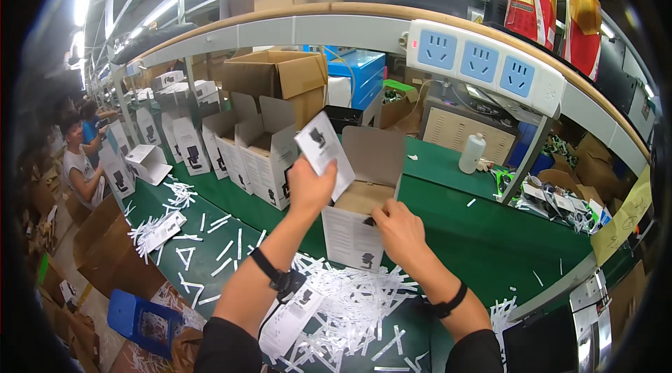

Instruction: Packing electronic components or devices into cardboard boxes and sealing them on an assembly line.

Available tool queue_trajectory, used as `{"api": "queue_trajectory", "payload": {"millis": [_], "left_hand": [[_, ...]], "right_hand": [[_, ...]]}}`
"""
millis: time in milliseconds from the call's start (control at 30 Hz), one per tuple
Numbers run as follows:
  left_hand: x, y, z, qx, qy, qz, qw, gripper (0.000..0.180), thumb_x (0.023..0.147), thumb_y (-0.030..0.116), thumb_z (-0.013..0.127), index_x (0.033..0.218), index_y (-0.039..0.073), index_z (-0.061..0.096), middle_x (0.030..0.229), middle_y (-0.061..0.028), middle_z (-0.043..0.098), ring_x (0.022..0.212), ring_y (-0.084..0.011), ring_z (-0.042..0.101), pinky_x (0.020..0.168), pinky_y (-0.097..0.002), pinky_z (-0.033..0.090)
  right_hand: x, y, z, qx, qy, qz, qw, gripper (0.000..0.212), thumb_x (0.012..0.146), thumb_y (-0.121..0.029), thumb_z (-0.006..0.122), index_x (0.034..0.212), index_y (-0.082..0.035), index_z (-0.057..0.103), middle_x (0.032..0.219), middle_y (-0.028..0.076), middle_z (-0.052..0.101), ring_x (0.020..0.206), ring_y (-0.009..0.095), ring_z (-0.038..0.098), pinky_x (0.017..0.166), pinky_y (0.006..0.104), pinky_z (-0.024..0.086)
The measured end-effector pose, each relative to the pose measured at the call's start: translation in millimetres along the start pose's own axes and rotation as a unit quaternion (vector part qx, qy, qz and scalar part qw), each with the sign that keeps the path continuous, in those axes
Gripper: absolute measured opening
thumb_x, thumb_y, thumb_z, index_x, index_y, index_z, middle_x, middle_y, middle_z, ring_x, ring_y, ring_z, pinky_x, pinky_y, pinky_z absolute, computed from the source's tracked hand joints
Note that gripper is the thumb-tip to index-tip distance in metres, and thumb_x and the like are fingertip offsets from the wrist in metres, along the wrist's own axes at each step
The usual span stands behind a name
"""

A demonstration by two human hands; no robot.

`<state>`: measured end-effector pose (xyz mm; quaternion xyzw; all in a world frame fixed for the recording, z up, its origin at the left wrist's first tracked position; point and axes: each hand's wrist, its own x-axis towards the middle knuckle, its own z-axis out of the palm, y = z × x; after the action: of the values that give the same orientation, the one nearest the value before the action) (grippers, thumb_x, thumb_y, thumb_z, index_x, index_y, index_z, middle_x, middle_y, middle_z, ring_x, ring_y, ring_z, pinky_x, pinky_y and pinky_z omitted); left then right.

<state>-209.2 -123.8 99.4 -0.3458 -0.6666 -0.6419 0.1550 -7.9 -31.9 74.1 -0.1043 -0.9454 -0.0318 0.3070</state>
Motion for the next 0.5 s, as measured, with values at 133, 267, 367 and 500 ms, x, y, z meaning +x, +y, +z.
{"api": "queue_trajectory", "payload": {"millis": [133, 267, 367, 500], "left_hand": [[-32.3, -13.5, 26.1, 0.152, 0.009, 0.134, 0.979, 0.031, 0.079, 0.011, 0.067, 0.106, -0.002, 0.06, 0.106, -0.024, 0.058, 0.102, -0.0417, 0.056, 0.088, -0.0495, 0.048], [-48.7, -0.8, 33.5, 0.124, -0.01, 0.191, 0.974, 0.039, 0.076, 0.003, 0.064, 0.113, 0.0, 0.053, 0.112, -0.021, 0.048, 0.105, -0.0403, 0.051, 0.09, -0.0494, 0.047], [-57.6, 7.0, 47.6, 0.065, -0.047, 0.145, 0.986, 0.058, 0.077, 0.002, 0.069, 0.13, -0.003, 0.047, 0.119, -0.0249, 0.049, 0.111, -0.046, 0.051, 0.096, -0.0478, 0.048], [-56.6, 28.4, 34.5, -0.044, -0.059, 0.154, 0.985, 0.069, 0.081, 0.006, 0.07, 0.143, -0.002, 0.041, 0.126, -0.025, 0.049, 0.12, -0.0455, 0.05, 0.103, -0.0451, 0.047]], "right_hand": [[-34.7, 17.0, -11.4, -0.009, -0.017, -0.019, 1.0, 0.017, 0.082, -0.007, 0.063, 0.098, -0.009, 0.064, 0.093, 0.01, 0.057, 0.092, 0.029, 0.065, 0.061, 0.0408, 0.055], [-58.1, 15.3, -23.1, -0.024, -0.012, -0.015, 1.0, 0.024, 0.077, -0.005, 0.063, 0.1, -0.01, 0.065, 0.093, 0.009, 0.058, 0.089, 0.029, 0.065, 0.06, 0.0411, 0.055], [-71.4, 17.1, -28.5, -0.007, 0.005, 0.0, 1.0, 0.032, 0.075, 0.0, 0.067, 0.105, -0.008, 0.065, 0.1, 0.011, 0.058, 0.087, 0.029, 0.064, 0.063, 0.0417, 0.053], [-78.2, 13.2, -29.5, 0.092, 0.259, 0.106, 0.956, 0.053, 0.075, -0.002, 0.079, 0.125, -0.002, 0.061, 0.122, 0.017, 0.054, 0.093, 0.03, 0.062, 0.076, 0.0377, 0.05]]}}
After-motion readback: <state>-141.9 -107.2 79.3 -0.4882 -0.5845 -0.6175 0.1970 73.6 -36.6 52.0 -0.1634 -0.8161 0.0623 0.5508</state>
